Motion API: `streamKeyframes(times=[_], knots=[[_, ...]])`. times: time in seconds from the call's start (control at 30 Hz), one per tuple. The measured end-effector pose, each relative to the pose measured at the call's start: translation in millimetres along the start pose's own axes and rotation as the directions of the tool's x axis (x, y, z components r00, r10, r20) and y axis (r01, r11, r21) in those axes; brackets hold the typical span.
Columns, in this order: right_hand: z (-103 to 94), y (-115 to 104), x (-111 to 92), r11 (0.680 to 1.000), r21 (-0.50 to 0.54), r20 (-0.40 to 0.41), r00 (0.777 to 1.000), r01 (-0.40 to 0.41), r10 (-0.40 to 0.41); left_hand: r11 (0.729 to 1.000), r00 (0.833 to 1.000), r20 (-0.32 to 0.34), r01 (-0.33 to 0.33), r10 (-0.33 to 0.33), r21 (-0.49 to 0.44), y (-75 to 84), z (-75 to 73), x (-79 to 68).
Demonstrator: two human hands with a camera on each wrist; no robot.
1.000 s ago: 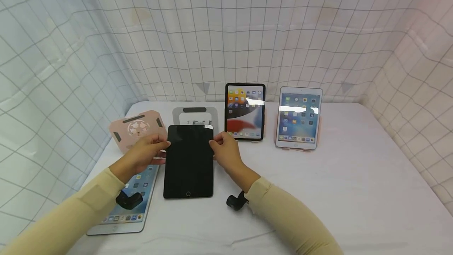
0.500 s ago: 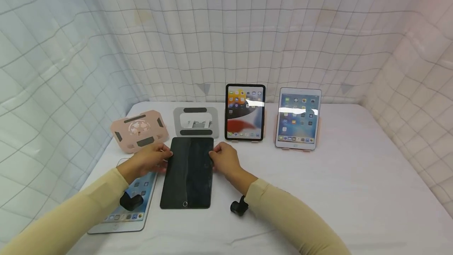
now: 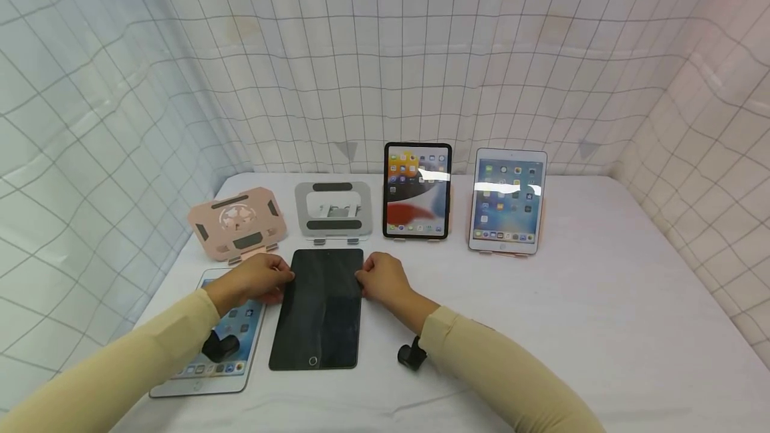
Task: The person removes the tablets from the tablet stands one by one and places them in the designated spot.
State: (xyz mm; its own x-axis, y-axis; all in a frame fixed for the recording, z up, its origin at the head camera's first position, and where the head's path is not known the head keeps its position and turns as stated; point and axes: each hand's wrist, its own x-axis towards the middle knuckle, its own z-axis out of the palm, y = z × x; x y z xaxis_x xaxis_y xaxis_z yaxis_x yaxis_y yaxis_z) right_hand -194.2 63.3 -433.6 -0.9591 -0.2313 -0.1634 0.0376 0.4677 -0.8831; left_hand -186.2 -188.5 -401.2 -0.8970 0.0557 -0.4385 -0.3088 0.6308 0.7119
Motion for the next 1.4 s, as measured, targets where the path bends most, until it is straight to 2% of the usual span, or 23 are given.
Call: streamKeyframes(times=[0.27, 0.4, 0.6, 0.73, 0.87, 0.97, 1.07, 1.13, 1.23, 1.4], knots=[[-3.9, 0, 1, 0.998, -0.061, 0.035, 0.999, 0.006, -0.004, 0.999, 1.0, 0.01, -0.011, 0.011, 0.038, 1.3, -0.8, 0.4], [-5.9, 0, 2, 0.998, -0.068, 0.084, 0.996, -0.019, 0.025, 0.998, 1.0, 0.003, -0.021, 0.021, 0.06, -0.1, -0.7, 1.3], [-11.6, 2, 5, 0.997, -0.051, 0.162, 0.984, -0.059, 0.067, 0.984, 0.998, -0.016, -0.051, 0.054, 0.169, -0.4, -1.9, 4.5], [-22.1, 3, 6, 0.997, -0.076, 0.235, 0.971, -0.017, 0.035, 0.968, 0.996, -0.037, -0.072, 0.083, 0.242, 3.2, -4.5, 3.0], [-44.4, 5, 4, 0.988, -0.108, 0.242, 0.967, 0.113, -0.084, 0.955, 0.985, -0.063, -0.138, 0.159, 0.264, 13.8, -6.1, 1.3], [-66.6, 9, 3, 0.956, -0.171, 0.175, 0.962, 0.238, -0.208, 0.925, 0.955, -0.086, -0.248, 0.282, 0.287, 25.4, -6.9, 1.5], [-90.4, 13, 2, 0.921, -0.245, 0.073, 0.953, 0.302, -0.293, 0.889, 0.914, -0.097, -0.351, 0.393, 0.294, 38.0, -6.1, 2.8], [-106.4, 15, 3, 0.914, -0.281, -0.005, 0.952, 0.291, -0.305, 0.868, 0.888, -0.094, -0.409, 0.449, 0.281, 46.9, -4.4, 4.3], [-130.1, 16, 4, 0.933, -0.284, -0.108, 0.959, 0.223, -0.262, 0.842, 0.854, -0.092, -0.478, 0.512, 0.249, 61.5, -0.7, 8.1], [-166.6, 17, 14, 0.949, -0.268, -0.203, 0.954, 0.164, -0.222, 0.802, 0.805, -0.112, -0.547, 0.583, 0.242, 89.3, 2.3, 19.9]])
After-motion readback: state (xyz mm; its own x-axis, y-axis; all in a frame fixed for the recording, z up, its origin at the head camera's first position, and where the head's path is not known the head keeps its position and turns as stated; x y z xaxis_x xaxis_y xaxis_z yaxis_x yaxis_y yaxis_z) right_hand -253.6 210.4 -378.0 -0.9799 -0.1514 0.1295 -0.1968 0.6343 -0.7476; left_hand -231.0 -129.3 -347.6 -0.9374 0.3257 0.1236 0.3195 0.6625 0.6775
